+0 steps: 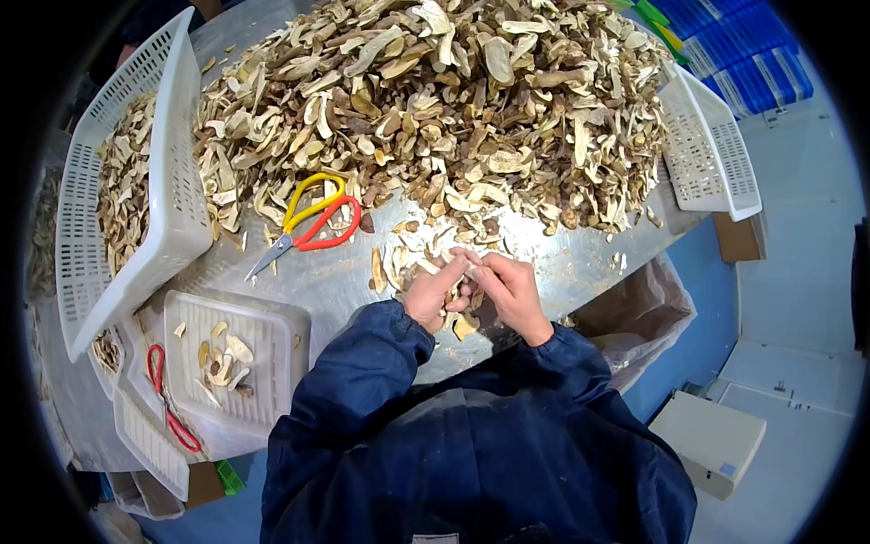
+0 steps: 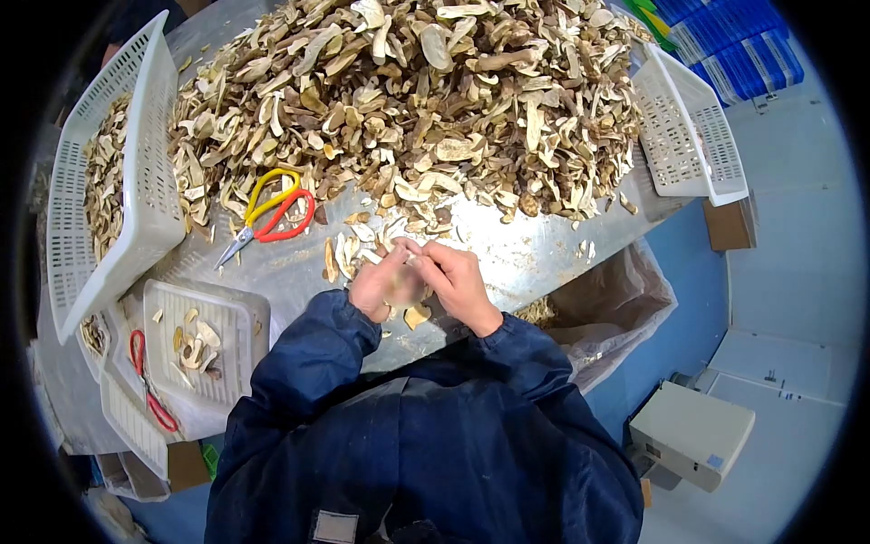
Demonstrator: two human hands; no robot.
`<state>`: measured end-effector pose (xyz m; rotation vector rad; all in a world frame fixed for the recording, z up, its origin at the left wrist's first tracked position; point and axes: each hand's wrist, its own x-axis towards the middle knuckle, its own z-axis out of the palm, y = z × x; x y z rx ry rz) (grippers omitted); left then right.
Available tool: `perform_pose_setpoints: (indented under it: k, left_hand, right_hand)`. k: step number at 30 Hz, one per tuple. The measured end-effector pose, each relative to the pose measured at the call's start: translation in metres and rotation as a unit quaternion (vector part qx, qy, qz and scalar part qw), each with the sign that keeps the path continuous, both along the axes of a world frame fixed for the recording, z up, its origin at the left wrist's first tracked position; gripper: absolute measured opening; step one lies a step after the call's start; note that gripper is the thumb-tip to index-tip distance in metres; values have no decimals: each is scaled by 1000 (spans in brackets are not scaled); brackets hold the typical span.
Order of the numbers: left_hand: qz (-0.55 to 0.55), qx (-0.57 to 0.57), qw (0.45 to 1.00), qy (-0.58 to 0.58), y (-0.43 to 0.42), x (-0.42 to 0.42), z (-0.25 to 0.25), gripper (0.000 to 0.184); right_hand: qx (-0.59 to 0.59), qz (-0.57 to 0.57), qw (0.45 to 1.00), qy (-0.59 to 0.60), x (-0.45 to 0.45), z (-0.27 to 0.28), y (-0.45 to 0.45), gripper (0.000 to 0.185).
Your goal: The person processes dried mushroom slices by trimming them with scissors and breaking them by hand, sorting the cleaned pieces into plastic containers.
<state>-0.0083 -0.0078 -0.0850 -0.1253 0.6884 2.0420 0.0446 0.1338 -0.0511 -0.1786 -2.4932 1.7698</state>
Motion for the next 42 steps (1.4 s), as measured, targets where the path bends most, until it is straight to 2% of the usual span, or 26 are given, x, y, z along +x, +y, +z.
perform_pose_setpoints:
  k: [3, 7, 9, 10, 12, 14, 17, 19, 22, 26, 28, 29, 30, 33, 36, 39, 42]
  left_hand:
    - [-17, -18, 999, -42, -2, -1, 6, 24]
    - [-15, 88, 993, -76, -7, -5, -14, 26]
    - [16, 122, 988, -97, -6, -7, -19, 27]
    - [38, 111, 991, -70, -5, -7, -18, 26]
    - [82, 89, 993, -17, -2, -6, -12, 26]
    - [79, 88, 992, -39, -1, -6, -10, 26]
    - [62, 119, 990, -51, -4, -8, -14, 26]
    - [57, 140, 986, -75, -5, -9, -11, 25]
    - [75, 5, 987, -144, -3, -8, 9, 24]
    - [74, 113, 980, -148, -2, -6, -9, 25]
    - [83, 124, 972, -183, 0, -6, -13, 25]
    - [80, 195, 959, -190, 1, -6, -25, 26]
    - [87, 180, 961, -190, 1, -6, -19, 24]
    - [101, 153, 966, -183, 3, -7, -4, 23]
    - [87, 162, 968, -172, 4, -7, -3, 25]
    - [90, 164, 961, -204, 2, -6, -6, 30]
    - [61, 243, 948, -195, 0, -7, -23, 28]
  right_hand:
    - [-29, 46, 998, -30, 1, 6, 8, 19]
    - [-129, 94, 979, -127, 1, 13, 22, 22]
    - [-61, 92, 988, -112, -2, 15, 30, 23]
    - [-26, 90, 990, -104, -5, 15, 32, 24]
    - [132, -44, 986, -92, -17, 18, 36, 22]
    - [248, -90, 964, -39, -30, 11, 39, 21]
    - [374, -57, 925, -27, -39, 1, 37, 19]
    - [381, -46, 923, -32, -42, 0, 39, 18]
    - [339, -72, 938, -23, -44, -4, 53, 19]
    - [233, -102, 964, -71, -40, 4, 61, 21]
    - [278, -121, 952, -32, -37, 7, 59, 21]
    - [306, -133, 943, -9, -35, 4, 60, 21]
    - [333, -144, 932, 13, -36, 7, 57, 20]
    - [226, -118, 967, -29, -30, 33, 48, 21]
    - [76, -6, 993, -93, -26, 46, 39, 22]
    - [222, -86, 970, -51, -42, 32, 40, 24]
    - [306, -113, 945, -12, -56, 7, 39, 26]
